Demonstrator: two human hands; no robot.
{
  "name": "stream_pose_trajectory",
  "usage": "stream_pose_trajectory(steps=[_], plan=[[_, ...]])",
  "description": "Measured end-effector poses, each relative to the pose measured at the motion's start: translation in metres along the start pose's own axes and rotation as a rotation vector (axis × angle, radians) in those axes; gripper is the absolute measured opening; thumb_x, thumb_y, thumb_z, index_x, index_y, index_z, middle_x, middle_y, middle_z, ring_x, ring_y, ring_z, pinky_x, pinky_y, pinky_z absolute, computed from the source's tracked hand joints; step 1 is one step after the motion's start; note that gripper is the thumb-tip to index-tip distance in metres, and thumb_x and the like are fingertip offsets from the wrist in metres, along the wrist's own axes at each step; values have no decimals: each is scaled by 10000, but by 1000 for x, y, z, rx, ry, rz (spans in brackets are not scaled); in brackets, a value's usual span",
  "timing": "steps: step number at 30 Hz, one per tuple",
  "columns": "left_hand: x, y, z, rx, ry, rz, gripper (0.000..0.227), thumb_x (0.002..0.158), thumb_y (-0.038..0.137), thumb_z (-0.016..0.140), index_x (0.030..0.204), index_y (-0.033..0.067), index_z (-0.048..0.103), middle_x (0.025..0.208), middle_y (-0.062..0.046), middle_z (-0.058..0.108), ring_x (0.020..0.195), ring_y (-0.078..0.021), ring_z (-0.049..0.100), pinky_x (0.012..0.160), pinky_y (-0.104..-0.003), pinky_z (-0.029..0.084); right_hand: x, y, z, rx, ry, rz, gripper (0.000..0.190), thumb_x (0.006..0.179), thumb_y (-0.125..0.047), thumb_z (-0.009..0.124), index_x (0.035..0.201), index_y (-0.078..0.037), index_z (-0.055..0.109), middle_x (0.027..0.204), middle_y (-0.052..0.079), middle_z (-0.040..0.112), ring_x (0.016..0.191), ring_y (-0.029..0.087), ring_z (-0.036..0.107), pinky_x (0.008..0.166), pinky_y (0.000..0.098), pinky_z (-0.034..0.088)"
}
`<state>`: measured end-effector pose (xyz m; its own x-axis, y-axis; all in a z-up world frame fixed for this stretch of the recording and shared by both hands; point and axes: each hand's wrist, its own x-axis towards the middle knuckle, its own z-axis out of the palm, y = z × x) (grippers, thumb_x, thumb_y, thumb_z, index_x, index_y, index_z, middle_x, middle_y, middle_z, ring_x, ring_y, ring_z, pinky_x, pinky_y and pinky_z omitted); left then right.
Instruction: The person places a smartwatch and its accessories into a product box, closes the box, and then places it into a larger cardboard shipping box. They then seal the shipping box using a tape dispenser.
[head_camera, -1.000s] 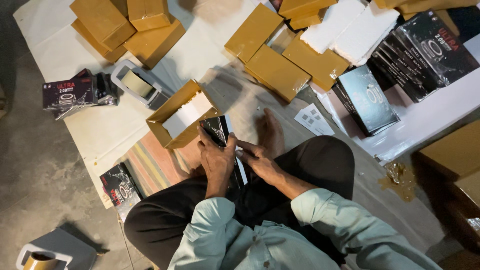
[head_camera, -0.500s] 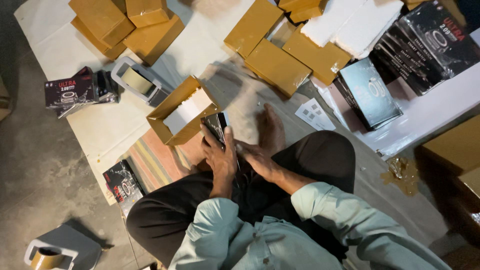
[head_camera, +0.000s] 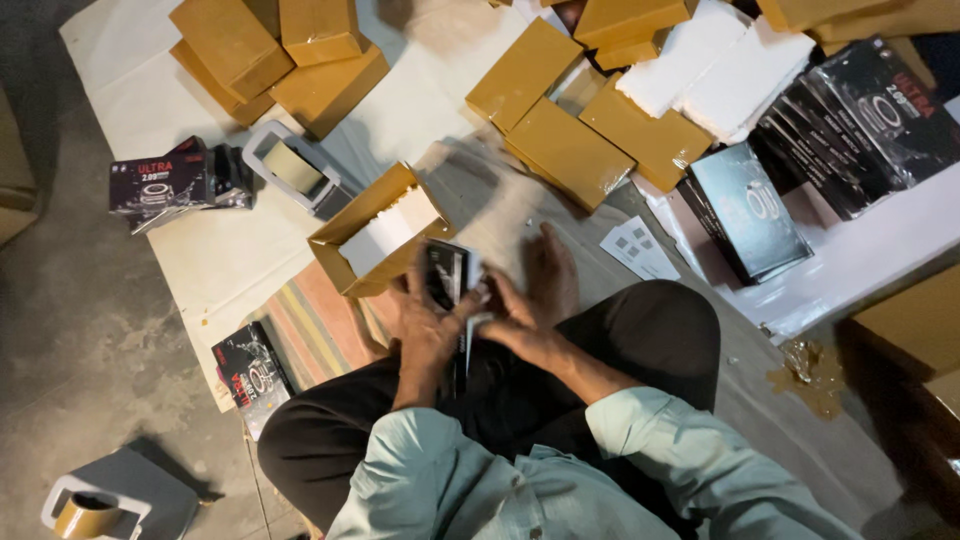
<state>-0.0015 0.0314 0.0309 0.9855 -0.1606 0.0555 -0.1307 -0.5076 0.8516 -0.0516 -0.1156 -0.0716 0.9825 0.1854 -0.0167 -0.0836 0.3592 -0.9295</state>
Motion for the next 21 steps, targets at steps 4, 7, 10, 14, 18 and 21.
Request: stream_pose_trajectory(steps=[4,7,10,14,18,21], plan=[[-8,0,11,184,-95,-67,1028,722,426,886,1584,214,367,1346,-238,444,1208,-388,602,995,-436,552,9,-13,-10,-59,88,-297,788,802,150,444,1565,-47,403,1598,96,456,1463,175,443,1219,337,346],[-6,-2,16,147,-96,-5,956,817,427,841,1607,193,357,1373,-235,459,1239,-382,591,998,-429,552,13,-29,-12,-655,199,-385,749,793,190,535,1504,-45,520,1567,97,562,1508,234,438,1290,446,43],[-12,-5,13,142,-86,61,914,878,397,791,1630,166,327,1382,-241,465,1254,-390,571,1036,-441,523,9,-42,-9,-419,103,-345,812,723,202,428,1496,-32,516,1575,119,537,1497,229,464,1266,385,262],[-16,-4,10,154,-90,118,904,913,362,750,1648,142,272,1416,-258,440,1285,-408,529,1064,-462,484,9,-55,-10,-318,52,-237,753,754,184,398,1460,-38,537,1573,118,526,1470,232,489,1085,330,463],[-20,-4,6,118,-122,144,904,919,348,757,1648,141,264,1416,-254,437,1289,-394,535,1072,-456,490,4,-57,-12,-398,42,-377,701,774,174,408,1429,-5,581,1542,145,561,1475,271,516,1158,352,450],[-23,-2,6,-20,-95,120,896,916,356,749,1646,132,279,1408,-233,453,1288,-357,576,1079,-437,517,3,-58,-14,-378,39,-362,682,773,163,417,1411,3,597,1526,152,573,1462,287,524,1178,369,438]])
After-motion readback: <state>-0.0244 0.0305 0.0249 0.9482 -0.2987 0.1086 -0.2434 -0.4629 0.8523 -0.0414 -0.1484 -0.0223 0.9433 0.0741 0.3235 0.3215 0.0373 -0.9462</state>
